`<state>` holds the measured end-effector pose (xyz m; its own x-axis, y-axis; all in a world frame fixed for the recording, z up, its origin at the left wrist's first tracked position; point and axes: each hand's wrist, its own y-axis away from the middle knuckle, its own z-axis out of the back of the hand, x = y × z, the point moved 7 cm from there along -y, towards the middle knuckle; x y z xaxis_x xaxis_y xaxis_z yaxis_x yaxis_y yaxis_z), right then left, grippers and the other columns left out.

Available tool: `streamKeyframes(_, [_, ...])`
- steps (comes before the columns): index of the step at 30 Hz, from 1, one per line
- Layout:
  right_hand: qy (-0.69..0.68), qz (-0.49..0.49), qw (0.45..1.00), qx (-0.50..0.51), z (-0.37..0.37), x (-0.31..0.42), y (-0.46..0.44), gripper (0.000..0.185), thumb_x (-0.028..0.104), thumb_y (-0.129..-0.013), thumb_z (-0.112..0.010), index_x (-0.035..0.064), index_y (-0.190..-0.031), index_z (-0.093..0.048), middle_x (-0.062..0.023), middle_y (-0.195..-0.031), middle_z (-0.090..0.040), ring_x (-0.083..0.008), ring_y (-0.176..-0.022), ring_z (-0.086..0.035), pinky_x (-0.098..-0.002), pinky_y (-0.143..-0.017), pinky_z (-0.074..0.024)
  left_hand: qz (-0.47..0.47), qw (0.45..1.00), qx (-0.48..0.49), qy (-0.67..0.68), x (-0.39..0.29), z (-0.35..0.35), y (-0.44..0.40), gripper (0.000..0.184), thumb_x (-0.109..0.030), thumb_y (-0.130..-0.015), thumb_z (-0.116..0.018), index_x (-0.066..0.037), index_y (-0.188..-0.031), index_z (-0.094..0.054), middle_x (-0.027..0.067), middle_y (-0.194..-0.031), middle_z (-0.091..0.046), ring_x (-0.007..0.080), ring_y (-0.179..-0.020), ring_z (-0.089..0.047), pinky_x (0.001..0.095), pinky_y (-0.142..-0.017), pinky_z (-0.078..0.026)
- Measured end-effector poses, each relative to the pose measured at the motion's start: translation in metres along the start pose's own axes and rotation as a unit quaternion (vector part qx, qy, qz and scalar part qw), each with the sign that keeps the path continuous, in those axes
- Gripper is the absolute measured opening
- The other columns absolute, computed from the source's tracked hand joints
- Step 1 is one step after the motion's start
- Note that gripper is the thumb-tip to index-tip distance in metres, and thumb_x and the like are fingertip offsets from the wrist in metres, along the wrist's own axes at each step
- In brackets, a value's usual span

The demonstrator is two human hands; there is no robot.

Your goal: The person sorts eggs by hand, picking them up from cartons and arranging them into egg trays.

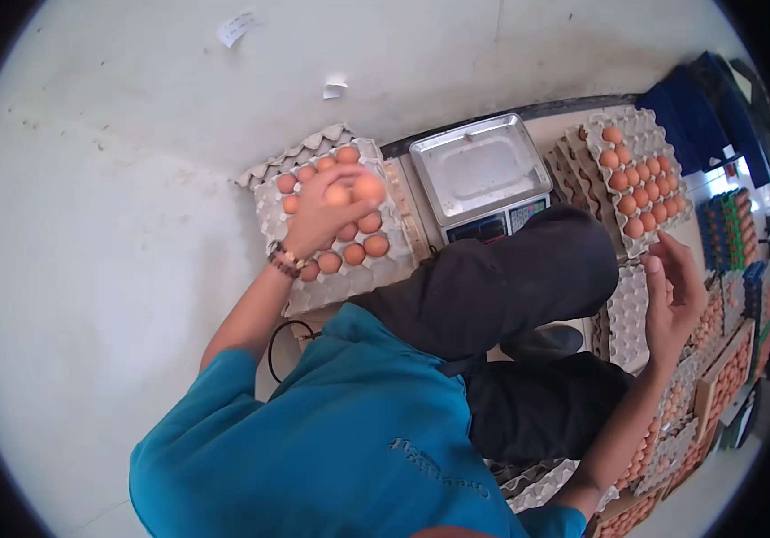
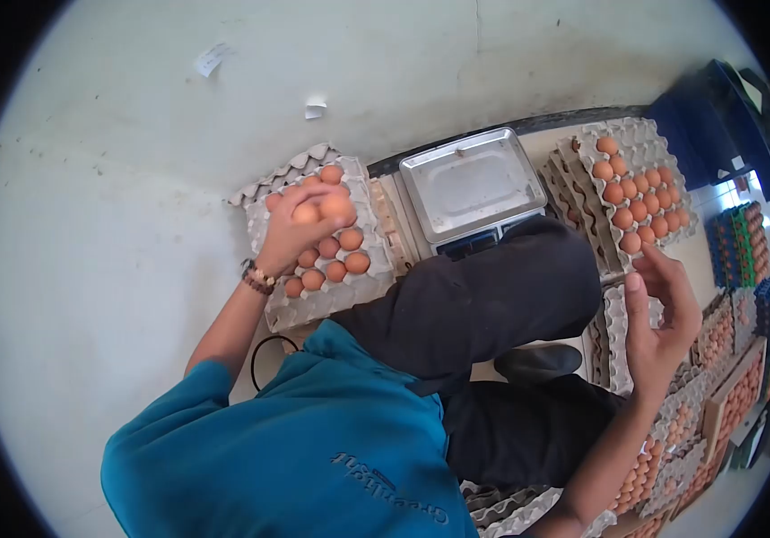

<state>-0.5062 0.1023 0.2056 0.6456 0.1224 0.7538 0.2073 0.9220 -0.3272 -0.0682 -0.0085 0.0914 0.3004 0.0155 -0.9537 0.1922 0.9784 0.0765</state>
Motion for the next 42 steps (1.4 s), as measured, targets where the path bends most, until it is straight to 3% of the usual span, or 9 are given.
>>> streamKeyframes(3, [-0.003, 0.0, 1.0, -0.018, 0.005, -0.003, 0.0, 0.029, 0.006, -0.093, -0.066, -0.0015, -0.121, -0.065, -0.0069, -0.095, -0.067, -0.0113, -0.085, -0.063, -0.0245, -0.077, -0.0503, 0.037, 0.997, 0.001, -0.066, 0.049, 0.009, 0.026, 0.044, -0.017, -0.081, -0.079, -0.002, -0.119, -0.062, 0.0085, -0.108, -0.069, 0.0154, -0.099, -0.065, 0.0308, -0.086, -0.053])
streamKeyframes(6, [-0.01, 0.003, 1.0, -0.03, 0.006, -0.006, -0.001, 0.028, 0.008, -0.094, -0.065, -0.0016, -0.121, -0.065, -0.007, -0.095, -0.067, -0.0117, -0.086, -0.063, -0.0245, -0.077, -0.0503, -0.103, 0.98, 0.037, -0.169, 0.051, -0.018, 0.055, 0.046, -0.017, -0.077, -0.08, -0.005, -0.117, -0.063, 0.009, -0.108, -0.069, 0.0186, -0.098, -0.067, 0.0322, -0.085, -0.054])
streamKeyframes(15, [-0.003, -0.018, 0.999, -0.045, 0.009, -0.016, 0.001, 0.027, 0.011, -0.097, -0.064, -0.0033, -0.12, -0.065, -0.008, -0.094, -0.067, -0.0134, -0.087, -0.065, -0.0254, -0.077, -0.0511, -0.15, 0.92, 0.137, -0.334, 0.072, -0.047, 0.078, 0.034, -0.018, -0.077, -0.082, -0.011, -0.107, -0.067, 0.0054, -0.108, -0.063, 0.0242, -0.094, -0.067, 0.0357, -0.078, -0.056])
streamKeyframes(26, [0.016, -0.002, 0.975, -0.22, 0.126, -0.052, 0.018, 0.031, 0.012, -0.103, -0.05, -0.0065, -0.125, -0.062, -0.0113, -0.097, -0.068, -0.0142, -0.082, -0.064, -0.0272, -0.08, -0.0522, -0.104, 0.933, 0.135, -0.316, 0.066, -0.033, 0.093, 0.042, -0.013, -0.085, -0.071, -0.007, -0.123, -0.055, 0.0169, -0.121, -0.054, 0.0383, -0.12, -0.05, 0.0446, -0.1, -0.043])
streamKeyframes(31, [-0.337, 0.042, 0.875, -0.346, 0.268, -0.153, 0.065, 0.035, 0.024, -0.101, -0.053, -0.0044, -0.119, -0.064, -0.0137, -0.103, -0.07, -0.0212, -0.093, -0.066, -0.0351, -0.085, -0.053, -0.178, 0.885, 0.15, -0.404, 0.069, -0.034, 0.099, 0.042, -0.016, -0.08, -0.079, -0.007, -0.118, -0.064, 0.0135, -0.115, -0.065, 0.0343, -0.11, -0.059, 0.048, -0.1, -0.042])
streamKeyframes(36, [-0.272, -0.172, 0.785, -0.529, 0.275, -0.318, 0.129, 0.022, 0.023, -0.095, -0.06, 0.0035, -0.085, -0.064, -0.0057, -0.072, -0.063, -0.0152, -0.062, -0.059, -0.0278, -0.055, -0.0448, -0.189, 0.893, 0.14, -0.384, 0.081, -0.034, 0.101, 0.043, -0.005, -0.073, -0.081, -0.004, -0.113, -0.066, 0.0125, -0.112, -0.066, 0.0315, -0.105, -0.061, 0.0438, -0.097, -0.045])
streamKeyframes(38, [-0.172, -0.405, 0.785, -0.435, 0.246, -0.42, 0.173, 0.014, 0.015, -0.091, -0.059, 0.0044, -0.094, -0.068, -0.004, -0.076, -0.065, -0.0136, -0.06, -0.06, -0.0257, -0.054, -0.0489, -0.065, 0.923, 0.123, -0.357, 0.11, -0.019, 0.104, 0.042, -0.001, -0.073, -0.078, -0.002, -0.113, -0.065, 0.0124, -0.113, -0.06, 0.0295, -0.105, -0.06, 0.0383, -0.092, -0.049])
streamKeyframes(40, [-0.13, -0.412, 0.79, -0.435, 0.203, -0.435, 0.186, 0.018, 0.011, -0.088, -0.058, 0.0007, -0.091, -0.072, -0.0061, -0.071, -0.066, -0.0134, -0.054, -0.06, -0.024, -0.047, -0.0467, 0.242, 0.97, -0.02, 0.002, 0.142, -0.006, 0.108, 0.037, 0.003, -0.076, -0.071, -0.001, -0.112, -0.065, 0.0107, -0.112, -0.055, 0.0252, -0.106, -0.059, 0.034, -0.089, -0.051])
streamKeyframes(42, [0.002, -0.469, 0.791, -0.393, 0.183, -0.473, 0.191, 0.02, 0.017, -0.084, -0.062, 0.0005, -0.086, -0.073, -0.0096, -0.072, -0.069, -0.0183, -0.059, -0.066, -0.0302, -0.055, -0.0518, 0.015, 0.95, 0.131, -0.281, 0.119, -0.018, 0.104, 0.031, 0.006, -0.081, -0.064, 0.0, -0.111, -0.065, 0.01, -0.112, -0.054, 0.0225, -0.107, -0.057, 0.0335, -0.088, -0.051])
